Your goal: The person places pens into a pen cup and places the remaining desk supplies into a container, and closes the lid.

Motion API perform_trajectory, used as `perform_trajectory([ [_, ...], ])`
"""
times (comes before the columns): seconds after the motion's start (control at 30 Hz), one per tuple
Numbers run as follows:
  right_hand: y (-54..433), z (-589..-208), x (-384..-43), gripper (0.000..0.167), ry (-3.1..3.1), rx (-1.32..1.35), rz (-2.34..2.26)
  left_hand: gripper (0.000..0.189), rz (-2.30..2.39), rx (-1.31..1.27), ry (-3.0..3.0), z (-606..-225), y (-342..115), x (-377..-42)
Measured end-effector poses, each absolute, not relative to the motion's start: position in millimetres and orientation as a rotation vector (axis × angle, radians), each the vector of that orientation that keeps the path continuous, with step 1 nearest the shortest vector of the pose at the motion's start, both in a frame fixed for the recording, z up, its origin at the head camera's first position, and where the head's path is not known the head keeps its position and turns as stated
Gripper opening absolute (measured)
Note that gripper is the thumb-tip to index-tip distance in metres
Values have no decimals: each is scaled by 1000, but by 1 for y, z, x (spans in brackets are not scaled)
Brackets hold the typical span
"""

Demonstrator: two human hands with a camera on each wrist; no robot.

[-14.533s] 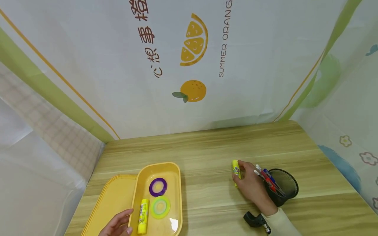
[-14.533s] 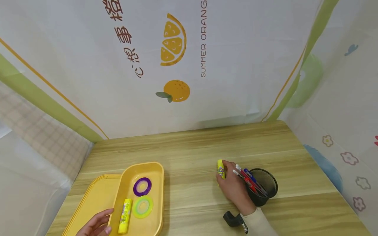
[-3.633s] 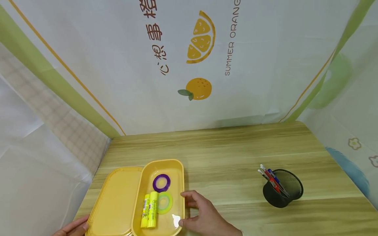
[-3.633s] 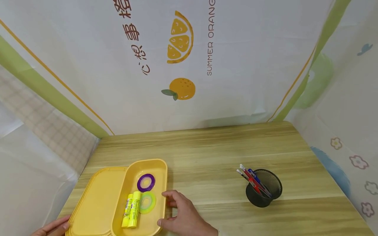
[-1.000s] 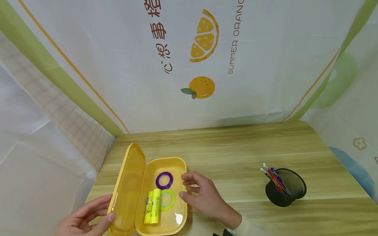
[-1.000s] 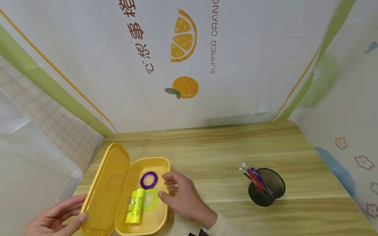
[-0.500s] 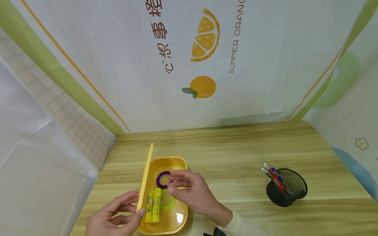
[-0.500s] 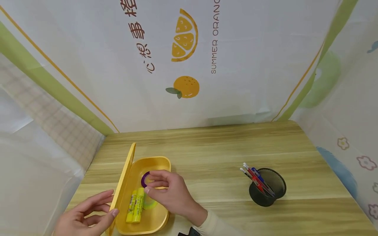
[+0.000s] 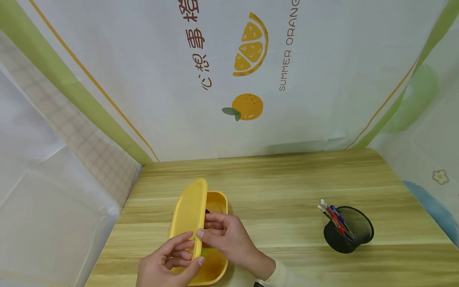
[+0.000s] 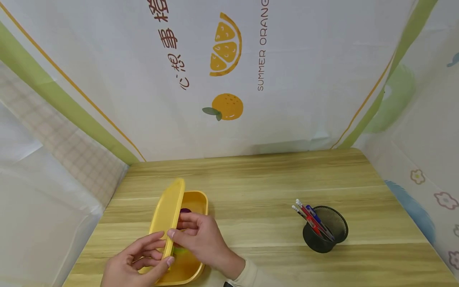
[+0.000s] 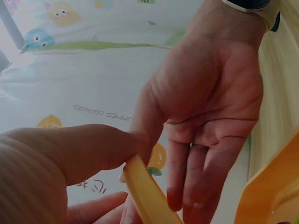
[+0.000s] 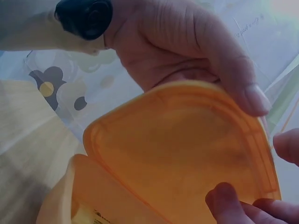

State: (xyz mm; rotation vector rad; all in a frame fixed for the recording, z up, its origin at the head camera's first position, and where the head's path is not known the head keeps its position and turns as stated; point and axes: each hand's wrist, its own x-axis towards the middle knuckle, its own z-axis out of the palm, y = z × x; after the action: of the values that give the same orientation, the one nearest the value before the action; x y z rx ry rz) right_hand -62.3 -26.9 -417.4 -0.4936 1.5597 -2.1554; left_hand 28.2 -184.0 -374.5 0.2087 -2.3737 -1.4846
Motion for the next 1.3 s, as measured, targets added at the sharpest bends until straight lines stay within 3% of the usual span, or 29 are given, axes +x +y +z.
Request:
perform_trajectory([
  [0.37,-27,-420,-60,40,1536,-376,-2184,45,-1558,185,-2373,-389,-187,25],
  [0.67,-25,-423,-60,43,1454,-319,-2232,33,-1483,460,-2551,-393,-229,8],
  [0.9,-22,-425,-59,45,1412,-321,-2250,40,-1426,584,-2627,-404,-267,-2],
  [1.07,-19,-426,-59,45,1448,-326,-2239,55,-1381,624,-2687,-412,-286,-8],
  [1.3,-15,-427,-55,63,1450,-286,-2241,67,-1497,614,-2745,-422,-299,-14],
])
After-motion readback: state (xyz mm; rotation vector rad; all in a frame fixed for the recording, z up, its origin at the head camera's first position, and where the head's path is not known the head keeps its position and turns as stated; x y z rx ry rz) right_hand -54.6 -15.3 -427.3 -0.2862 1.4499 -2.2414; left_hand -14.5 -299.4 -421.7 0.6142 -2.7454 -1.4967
